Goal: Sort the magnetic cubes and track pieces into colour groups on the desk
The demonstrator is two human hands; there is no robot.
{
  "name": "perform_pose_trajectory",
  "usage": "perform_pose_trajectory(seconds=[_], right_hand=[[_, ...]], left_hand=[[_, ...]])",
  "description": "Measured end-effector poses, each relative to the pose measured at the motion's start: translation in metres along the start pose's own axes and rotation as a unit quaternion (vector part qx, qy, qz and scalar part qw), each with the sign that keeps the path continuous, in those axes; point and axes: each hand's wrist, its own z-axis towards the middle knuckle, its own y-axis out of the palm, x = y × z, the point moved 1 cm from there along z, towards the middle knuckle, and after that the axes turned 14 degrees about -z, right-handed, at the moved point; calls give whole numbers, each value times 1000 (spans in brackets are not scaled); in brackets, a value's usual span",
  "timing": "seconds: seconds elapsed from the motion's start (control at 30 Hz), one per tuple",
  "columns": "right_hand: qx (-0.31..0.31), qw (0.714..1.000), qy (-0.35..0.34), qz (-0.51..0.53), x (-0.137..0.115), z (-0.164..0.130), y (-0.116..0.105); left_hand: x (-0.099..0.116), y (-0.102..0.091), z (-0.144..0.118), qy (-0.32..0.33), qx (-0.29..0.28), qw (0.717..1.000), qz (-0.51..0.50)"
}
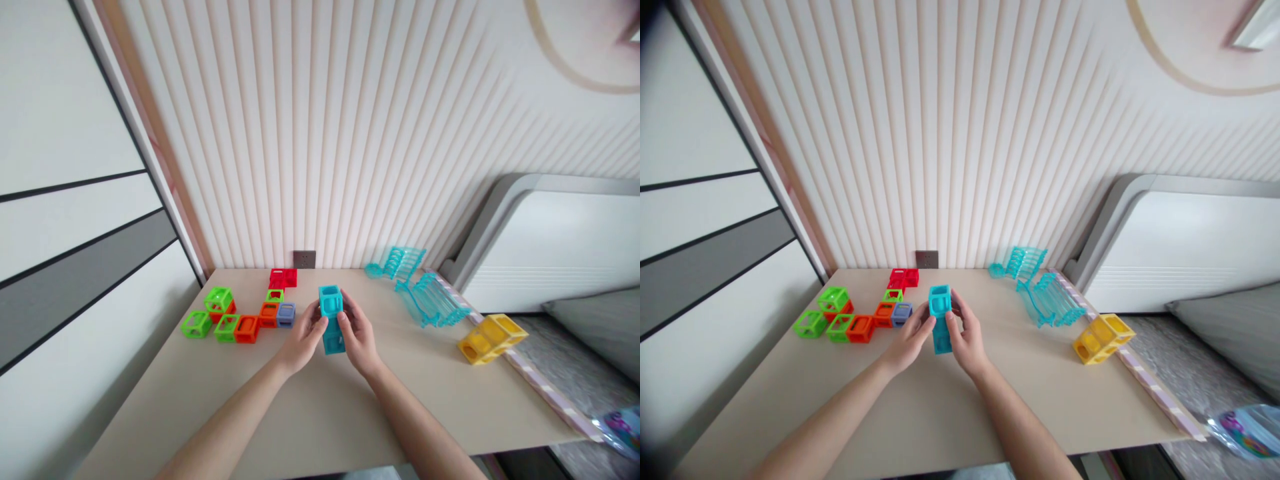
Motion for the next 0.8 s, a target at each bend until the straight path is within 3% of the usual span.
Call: perform_pose_trajectory(seconds=[0.1, 0.27, 0.4, 0.53, 0.67, 0.8], right_hand=[[14, 998, -29, -62, 1, 2, -13], [106, 967, -74, -220, -7, -14, -55], [41, 938, -94, -331, -4, -48, -95], [-7, 912, -90, -399, 8, -82, -125], [-19, 907, -97, -410, 17, -97, -135], [-16, 909, -114, -400, 20, -92, -130]], left_hand=[[2, 5, 9, -10, -17, 999, 30], [-3, 23, 43, -11, -29, 999, 33], [-29, 29, 99, 11, -65, 996, 65], [-60, 15, 166, 11, -42, 993, 107], [-84, -1, 212, 7, -14, 992, 125], [-108, -6, 234, 10, 9, 990, 142]])
